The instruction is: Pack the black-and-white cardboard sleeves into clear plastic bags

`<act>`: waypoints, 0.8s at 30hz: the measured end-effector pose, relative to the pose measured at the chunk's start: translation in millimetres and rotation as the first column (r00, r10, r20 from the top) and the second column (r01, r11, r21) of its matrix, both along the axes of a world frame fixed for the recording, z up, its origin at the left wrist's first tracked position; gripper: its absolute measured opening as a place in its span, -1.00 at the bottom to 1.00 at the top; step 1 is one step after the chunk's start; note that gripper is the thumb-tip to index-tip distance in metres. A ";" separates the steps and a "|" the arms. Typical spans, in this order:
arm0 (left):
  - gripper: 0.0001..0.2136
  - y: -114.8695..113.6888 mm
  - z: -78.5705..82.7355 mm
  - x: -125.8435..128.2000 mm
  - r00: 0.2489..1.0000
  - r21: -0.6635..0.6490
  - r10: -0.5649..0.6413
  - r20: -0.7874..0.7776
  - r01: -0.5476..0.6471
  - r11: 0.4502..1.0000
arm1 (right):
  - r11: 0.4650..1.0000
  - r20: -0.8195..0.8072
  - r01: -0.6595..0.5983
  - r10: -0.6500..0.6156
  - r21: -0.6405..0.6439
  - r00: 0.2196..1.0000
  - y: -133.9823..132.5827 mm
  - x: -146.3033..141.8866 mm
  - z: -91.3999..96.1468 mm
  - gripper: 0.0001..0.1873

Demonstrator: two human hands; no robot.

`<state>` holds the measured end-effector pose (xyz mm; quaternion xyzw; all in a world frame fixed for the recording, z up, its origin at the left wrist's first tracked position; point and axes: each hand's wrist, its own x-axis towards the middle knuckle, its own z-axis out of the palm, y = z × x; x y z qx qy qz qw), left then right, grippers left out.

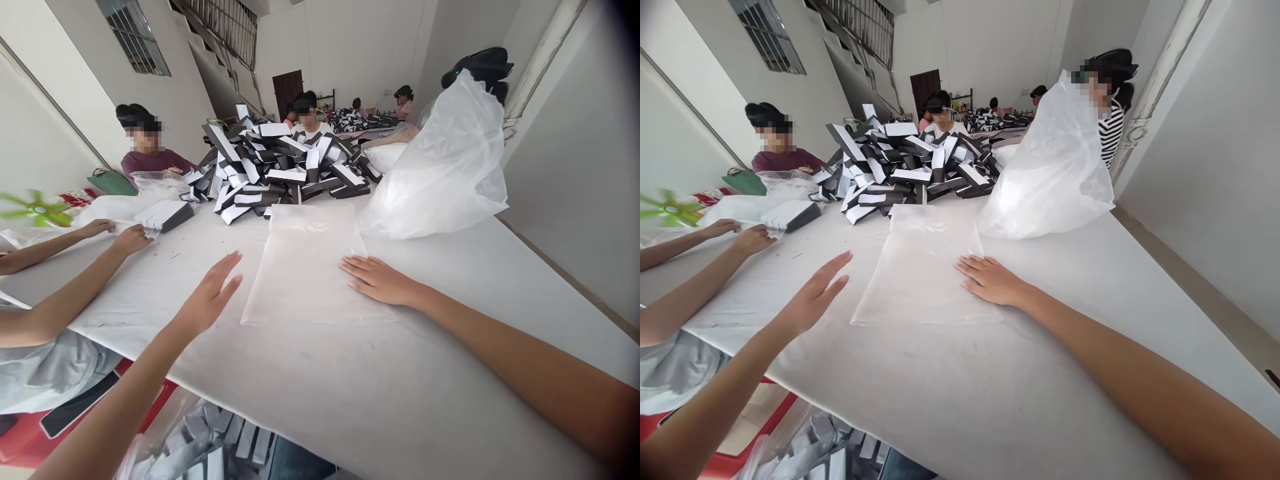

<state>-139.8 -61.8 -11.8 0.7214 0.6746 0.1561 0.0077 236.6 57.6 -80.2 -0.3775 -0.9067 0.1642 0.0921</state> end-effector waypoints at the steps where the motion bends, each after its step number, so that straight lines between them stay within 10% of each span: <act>1: -0.46 14.0 5.0 13.7 0.999 0.030 -0.051 0.010 0.051 0.998 | 1.000 -0.010 -0.003 0.003 -0.003 1.000 -0.2 0.8 0.1 -0.37; 6: -0.46 105.2 -5.0 83.1 0.884 -0.037 -0.389 -0.259 0.394 0.918 | 0.998 -0.044 -0.054 0.054 -0.011 0.998 0.7 3.0 1.9 -0.40; 13: -0.45 221.8 -35.9 96.9 0.968 -0.157 -0.131 -0.213 0.098 0.983 | 0.997 0.001 -0.076 0.076 -0.012 0.997 -0.5 1.9 13.0 -0.38; 24: -0.42 243.5 -64.2 59.0 0.986 -0.174 -0.068 -0.153 0.041 0.984 | 0.990 -0.079 -0.136 0.133 -0.028 0.988 7.3 4.3 6.9 -0.40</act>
